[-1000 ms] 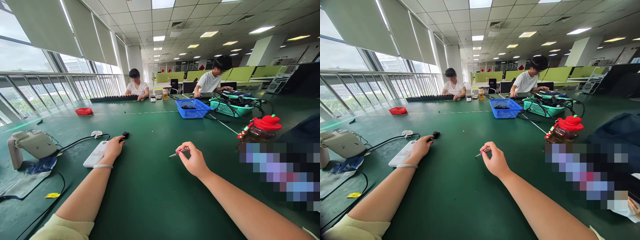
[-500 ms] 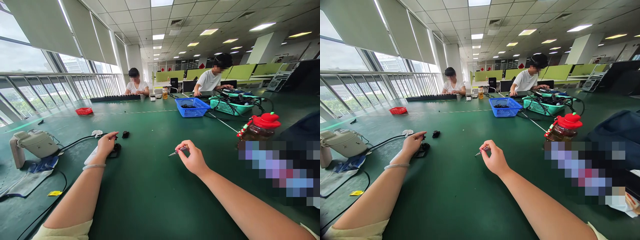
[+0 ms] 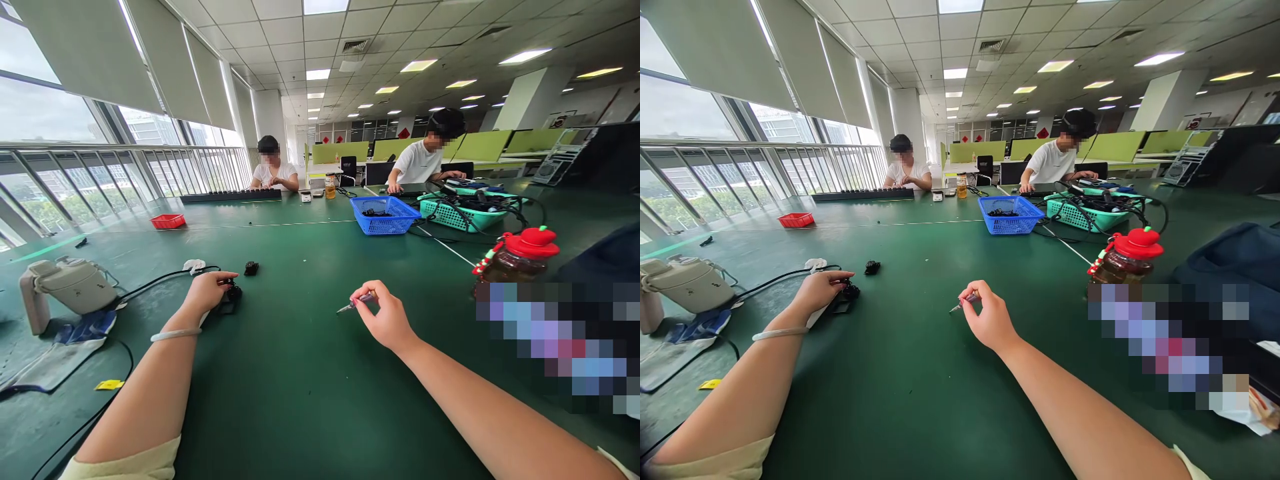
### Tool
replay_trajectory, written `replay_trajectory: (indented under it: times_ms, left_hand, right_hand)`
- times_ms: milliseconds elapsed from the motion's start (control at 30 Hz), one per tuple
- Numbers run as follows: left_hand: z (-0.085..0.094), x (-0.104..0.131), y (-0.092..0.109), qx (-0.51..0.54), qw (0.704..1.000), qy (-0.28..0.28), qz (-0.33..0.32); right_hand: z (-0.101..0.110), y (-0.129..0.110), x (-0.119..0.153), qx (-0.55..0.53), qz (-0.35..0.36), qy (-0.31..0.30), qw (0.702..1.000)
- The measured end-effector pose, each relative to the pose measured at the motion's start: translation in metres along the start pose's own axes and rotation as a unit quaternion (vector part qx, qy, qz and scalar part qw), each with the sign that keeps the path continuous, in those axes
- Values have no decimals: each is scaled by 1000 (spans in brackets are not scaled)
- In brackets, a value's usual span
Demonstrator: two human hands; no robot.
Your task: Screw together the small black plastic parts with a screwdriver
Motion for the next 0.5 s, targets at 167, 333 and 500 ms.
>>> replay_trajectory:
  times_ms: [167, 333, 500]
  left_hand:
    - [-4, -2, 0, -10, 999, -35, -36]
    - [-6, -4, -3, -42, 997, -44, -56]
    - [-8, -6, -2, -63, 994, -50, -80]
  right_hand:
    - [0, -2, 0, -7, -2, -1, 1000]
    - [0, 0, 0, -8, -2, -1, 1000]
    - [0, 1, 1, -5, -4, -4, 1000]
Point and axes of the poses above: each hand's wrist, its own x-axis away from the middle knuckle, its own z-axis out of the back of the hand, y = z × x, the point moved 3 cm from there along -x, towards the middle knuckle, and after that the axes turned 15 degrees about y, right-handed, at the moved point
